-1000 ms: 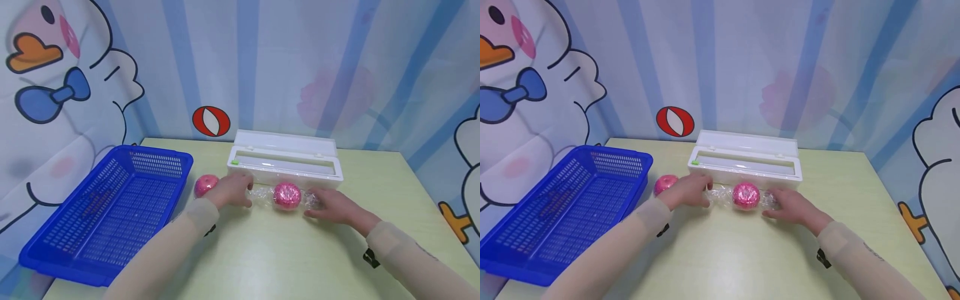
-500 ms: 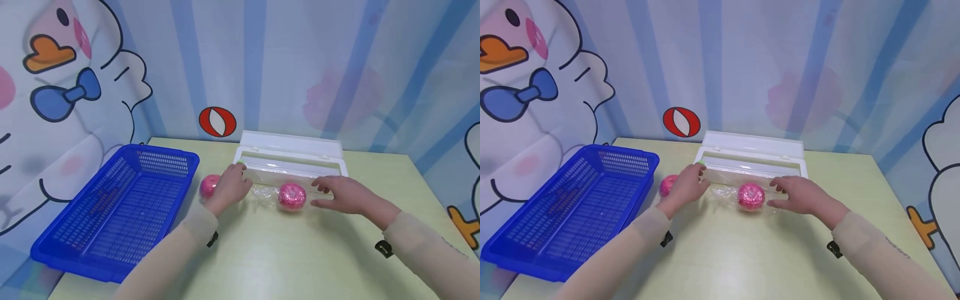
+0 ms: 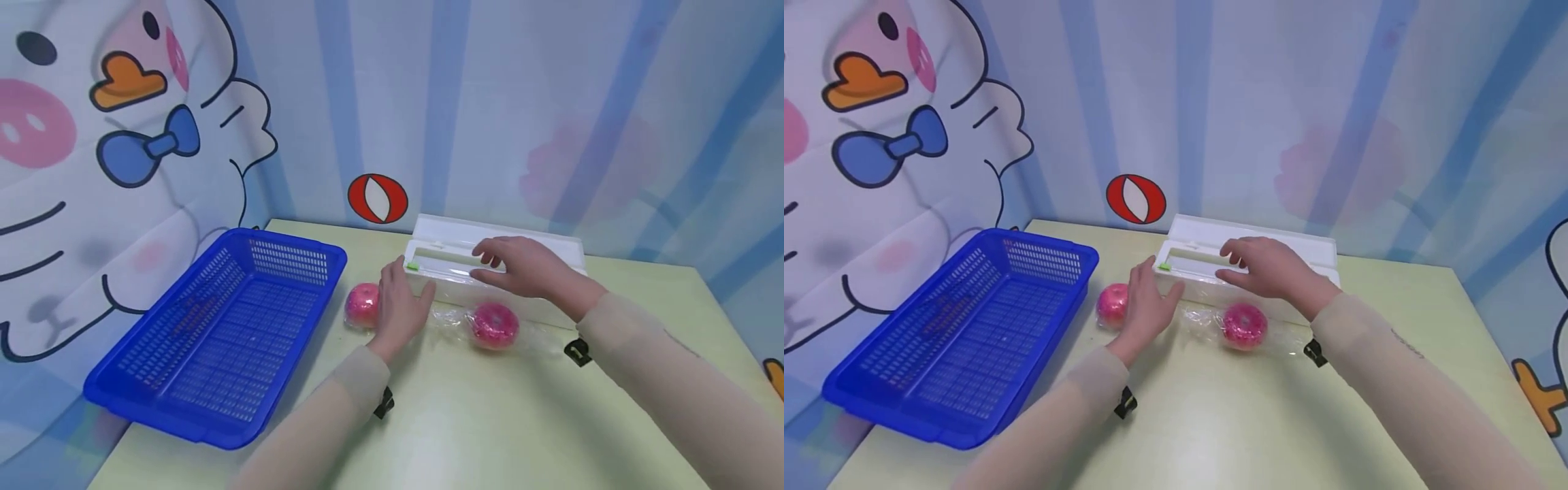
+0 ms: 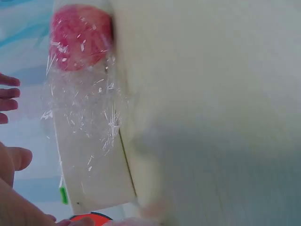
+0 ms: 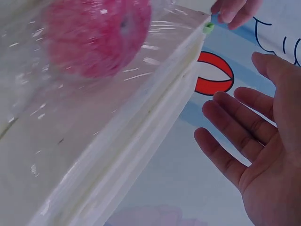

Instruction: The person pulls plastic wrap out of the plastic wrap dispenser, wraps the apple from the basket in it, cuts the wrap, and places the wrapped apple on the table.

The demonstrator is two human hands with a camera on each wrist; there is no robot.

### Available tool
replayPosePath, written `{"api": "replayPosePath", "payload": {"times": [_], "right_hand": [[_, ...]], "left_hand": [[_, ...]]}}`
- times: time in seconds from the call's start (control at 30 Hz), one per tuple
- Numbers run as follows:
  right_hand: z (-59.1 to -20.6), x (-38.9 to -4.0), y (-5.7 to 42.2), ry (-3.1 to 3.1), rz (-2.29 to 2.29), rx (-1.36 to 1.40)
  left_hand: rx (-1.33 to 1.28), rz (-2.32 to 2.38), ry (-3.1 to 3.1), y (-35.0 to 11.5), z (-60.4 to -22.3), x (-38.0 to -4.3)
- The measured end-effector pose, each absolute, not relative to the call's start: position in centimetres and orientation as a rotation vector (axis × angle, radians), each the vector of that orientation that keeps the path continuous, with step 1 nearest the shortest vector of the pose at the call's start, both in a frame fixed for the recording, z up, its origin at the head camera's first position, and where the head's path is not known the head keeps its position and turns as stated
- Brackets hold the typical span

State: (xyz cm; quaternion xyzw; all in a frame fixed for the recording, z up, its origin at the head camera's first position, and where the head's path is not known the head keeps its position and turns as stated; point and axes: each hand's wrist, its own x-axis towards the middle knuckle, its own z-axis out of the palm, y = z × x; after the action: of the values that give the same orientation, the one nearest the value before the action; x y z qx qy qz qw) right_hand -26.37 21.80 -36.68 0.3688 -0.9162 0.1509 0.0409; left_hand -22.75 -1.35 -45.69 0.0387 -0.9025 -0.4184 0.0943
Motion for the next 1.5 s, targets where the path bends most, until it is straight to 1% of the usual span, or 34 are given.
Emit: {"api": "replayPosePath", "payload": {"times": [0.17,0.4,0.87,1.1,1.33,1.5], "right_hand": [[-36.8,-27.7,19.8,-2.782,0.471,1.169],[-37.7,-28.8,17.5,-2.780,0.465,1.188],[-39.6,-30.8,13.2,-2.825,0.452,1.209],[-39.7,-31.3,11.2,-2.872,0.377,1.172],[-39.4,-31.6,9.9,-2.898,0.263,1.176],[-39.6,-32.1,9.6,-2.902,0.215,1.180]], "left_hand": [[0.258,-1.379,-2.668,-0.8,-45.6,-24.1],[0.357,-1.440,-2.660,-0.4,-45.6,-25.0],[0.302,-1.388,-2.539,-0.3,-47.0,-26.5],[0.374,-1.605,-2.428,-0.2,-47.2,-26.2],[0.363,-1.711,-2.375,-0.3,-46.8,-25.3],[0.375,-1.780,-2.357,-0.4,-46.9,-25.2]]}}
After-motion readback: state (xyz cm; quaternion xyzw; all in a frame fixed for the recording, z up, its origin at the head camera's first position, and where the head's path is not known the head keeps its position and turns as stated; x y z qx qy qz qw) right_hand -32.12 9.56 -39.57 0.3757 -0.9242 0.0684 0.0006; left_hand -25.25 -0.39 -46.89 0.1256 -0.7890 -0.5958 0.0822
